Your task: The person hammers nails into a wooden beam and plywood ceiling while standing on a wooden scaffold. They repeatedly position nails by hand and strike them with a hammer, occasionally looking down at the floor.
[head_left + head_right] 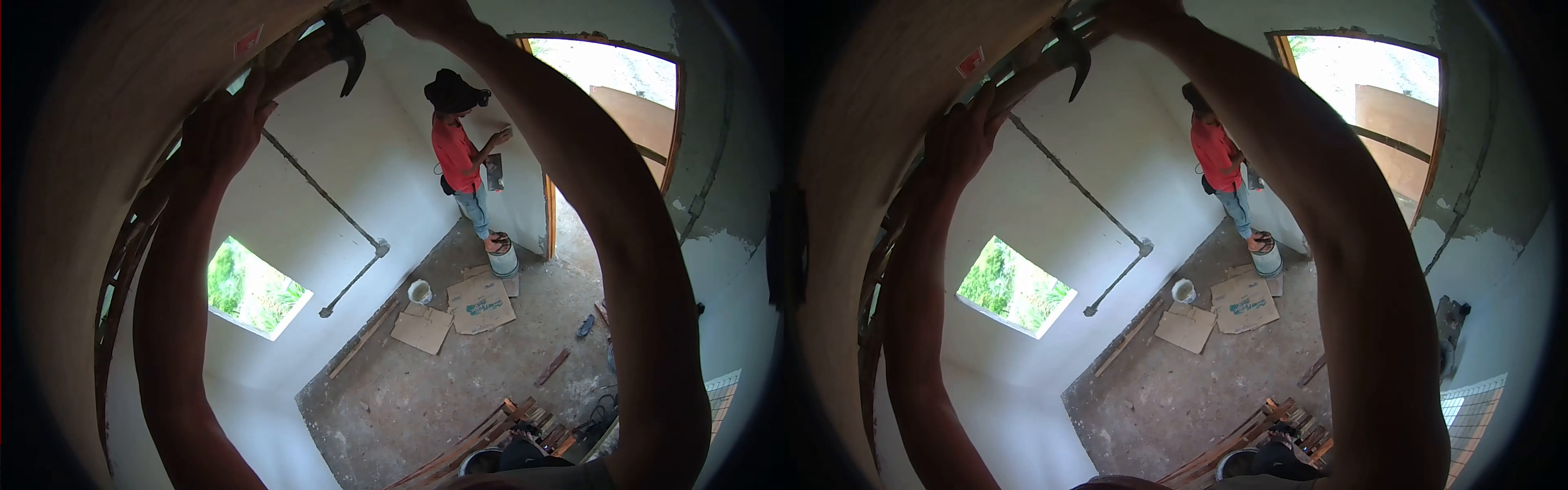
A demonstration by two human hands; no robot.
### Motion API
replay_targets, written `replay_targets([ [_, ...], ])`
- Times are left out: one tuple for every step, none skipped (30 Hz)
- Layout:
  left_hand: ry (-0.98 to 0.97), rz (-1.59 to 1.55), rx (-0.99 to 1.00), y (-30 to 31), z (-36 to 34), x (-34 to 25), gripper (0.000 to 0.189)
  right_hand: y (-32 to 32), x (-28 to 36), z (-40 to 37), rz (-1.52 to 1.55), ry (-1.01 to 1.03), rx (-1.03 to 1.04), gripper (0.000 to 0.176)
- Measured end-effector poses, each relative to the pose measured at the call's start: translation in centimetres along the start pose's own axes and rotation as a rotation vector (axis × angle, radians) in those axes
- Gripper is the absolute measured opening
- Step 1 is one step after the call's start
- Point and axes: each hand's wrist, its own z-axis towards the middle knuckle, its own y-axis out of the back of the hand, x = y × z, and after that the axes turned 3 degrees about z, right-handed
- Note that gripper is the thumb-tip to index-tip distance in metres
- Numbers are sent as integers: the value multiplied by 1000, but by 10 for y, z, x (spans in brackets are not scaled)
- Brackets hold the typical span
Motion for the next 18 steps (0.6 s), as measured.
replay_targets([
  [-29, -35, -76, -8, -1, -4, 47, 5, -7, -15, -21, -109, 21, 24],
  [-59, -67, -150, -22, -5, -9, 45, 18, -23, -36, -336, 185, 157, 18],
  [-86, -98, -223, -29, -9, -11, 44, 32, -43, -60, -649, 483, 292, 13],
  [-87, -27, -83, -19, -13, -18, 42, 37, -61, -88, -618, 300, 455, 13],
  [-149, -13, -80, -18, -17, -17, 42, 42, -84, -116, -588, 123, 666, 15],
  [-210, 1, -76, -19, -21, -15, 41, 49, -108, -152, -490, -25, 790, 14],
  [-271, 16, -71, -19, -23, -13, 41, 61, -129, -203, -354, -165, 882, 15],
  [-236, 1, -28, -15, -20, -10, 42, 75, -148, -256, -214, -330, 955, 19],
  [-177, -74, -96, -19, -15, -7, 43, 88, -161, -307, -74, -513, 997, 25],
  [-114, -148, -164, -26, -9, -2, 43, 102, -166, -355, 57, -724, 1014, 31],
  [-51, -225, -232, -32, -6, -2, 44, 118, -154, -385, 153, -1018, 979, 30],
  [-39, -177, -244, -39, -7, -10, 44, 134, -142, -414, 224, -1309, 891, 30],
  [-62, -127, -212, -35, -10, -17, 43, 146, -141, -444, 417, -1489, 739, 30],
  [-79, -76, -184, -30, -14, -26, 42, 156, -139, -468, 509, -1597, 679, 26],
  [-102, -26, -157, -24, -16, -35, 40, 164, -130, -485, 527, -1746, 545, 20],
  [-160, -18, -86, -19, -18, -42, 38, 175, -128, -495, 558, -1765, 630, 15],
  [-185, 10, -81, -18, -16, -41, 38, 180, -125, -506, 560, -1791, 648, 15],
  [-208, 40, -79, -17, -11, -36, 38, 185, -121, -512, 563, -1813, 664, 15],
])
